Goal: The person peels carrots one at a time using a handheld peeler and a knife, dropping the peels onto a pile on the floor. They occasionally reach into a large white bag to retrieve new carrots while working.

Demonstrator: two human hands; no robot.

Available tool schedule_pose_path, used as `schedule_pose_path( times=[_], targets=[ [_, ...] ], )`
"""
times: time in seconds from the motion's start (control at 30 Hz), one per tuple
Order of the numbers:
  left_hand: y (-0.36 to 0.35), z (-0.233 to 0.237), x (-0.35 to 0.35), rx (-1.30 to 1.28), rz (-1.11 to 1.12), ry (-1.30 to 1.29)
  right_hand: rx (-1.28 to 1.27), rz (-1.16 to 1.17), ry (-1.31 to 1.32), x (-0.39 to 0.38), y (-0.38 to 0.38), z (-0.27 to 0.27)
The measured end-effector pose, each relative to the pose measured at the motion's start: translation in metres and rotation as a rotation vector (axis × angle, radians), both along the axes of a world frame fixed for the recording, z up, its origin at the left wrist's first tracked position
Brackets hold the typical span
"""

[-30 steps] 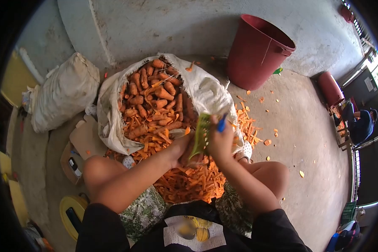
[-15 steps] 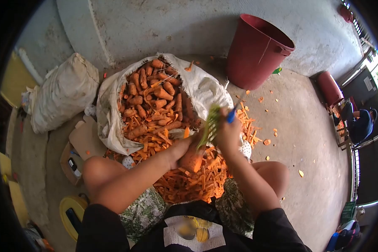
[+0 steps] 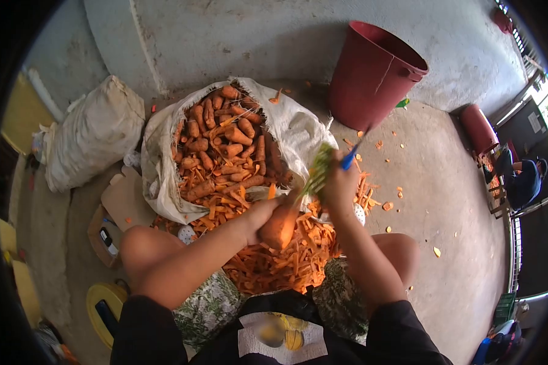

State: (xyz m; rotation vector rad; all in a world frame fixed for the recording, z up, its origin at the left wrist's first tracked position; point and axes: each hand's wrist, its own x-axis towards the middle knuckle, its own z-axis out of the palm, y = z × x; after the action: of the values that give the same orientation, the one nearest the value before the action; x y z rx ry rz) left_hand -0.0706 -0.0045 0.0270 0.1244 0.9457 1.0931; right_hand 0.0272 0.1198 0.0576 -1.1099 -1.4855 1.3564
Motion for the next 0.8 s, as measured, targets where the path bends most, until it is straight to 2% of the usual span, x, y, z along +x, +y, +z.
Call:
schedule_pose_path(
  times=[0.07,0.13,0.17,0.2,0.23,0.3,0.33,0.37,0.4,0.47,0.53,0.6,0.67,0.7,0.73,0.8],
  targets=[
    [0.004,-0.027,-0.005,0.004,0.06,-0.018,0.105,0.131,0.021,-0.006,-0.031,-0.012],
    [0.004,-0.038,-0.003,0.003,0.112,-0.038,0.321,0.135,-0.264,-0.007,-0.045,-0.018],
    [0.004,-0.039,-0.001,0.022,0.099,-0.008,0.317,0.133,-0.267,-0.007,-0.041,-0.024],
    [0.004,-0.037,0.001,0.041,0.087,0.022,0.311,0.078,-0.31,-0.009,-0.033,-0.035],
    [0.004,-0.032,-0.006,0.077,-0.078,0.064,0.306,0.026,-0.353,-0.011,-0.024,-0.04],
    [-0.002,-0.02,0.008,0.069,-0.155,0.126,0.24,-0.157,-0.401,-0.007,0.015,-0.028],
    [-0.005,-0.012,0.014,0.06,-0.236,0.191,0.25,-0.281,-0.294,0.001,0.048,-0.048],
    [-0.008,0.0,0.019,0.064,-0.215,0.218,0.309,-0.392,-0.362,0.008,0.076,-0.061],
    [-0.007,-0.001,0.017,0.063,-0.218,0.22,0.144,-0.386,-0.143,0.013,0.086,-0.057],
    [-0.004,-0.001,0.009,0.023,-0.19,0.004,0.124,-0.293,-0.071,0.016,0.074,-0.044],
    [-0.003,-0.001,-0.001,0.059,-0.079,0.003,-0.05,-0.135,0.033,0.0,0.023,-0.011],
    [0.002,-0.018,-0.006,0.001,0.002,0.028,0.036,0.063,-0.041,-0.007,-0.012,-0.017],
    [0.001,-0.013,-0.002,0.011,0.045,0.061,0.181,0.15,-0.161,-0.009,-0.044,-0.017],
    [0.001,-0.011,-0.001,0.023,0.084,0.095,0.262,0.151,-0.312,-0.009,-0.047,-0.017],
    [0.002,-0.013,-0.001,0.021,0.082,0.093,0.261,0.15,-0.314,-0.009,-0.045,-0.021],
    [0.005,-0.016,-0.002,0.011,-0.006,0.088,0.412,0.048,-0.36,-0.012,-0.032,-0.036]
  ],
)
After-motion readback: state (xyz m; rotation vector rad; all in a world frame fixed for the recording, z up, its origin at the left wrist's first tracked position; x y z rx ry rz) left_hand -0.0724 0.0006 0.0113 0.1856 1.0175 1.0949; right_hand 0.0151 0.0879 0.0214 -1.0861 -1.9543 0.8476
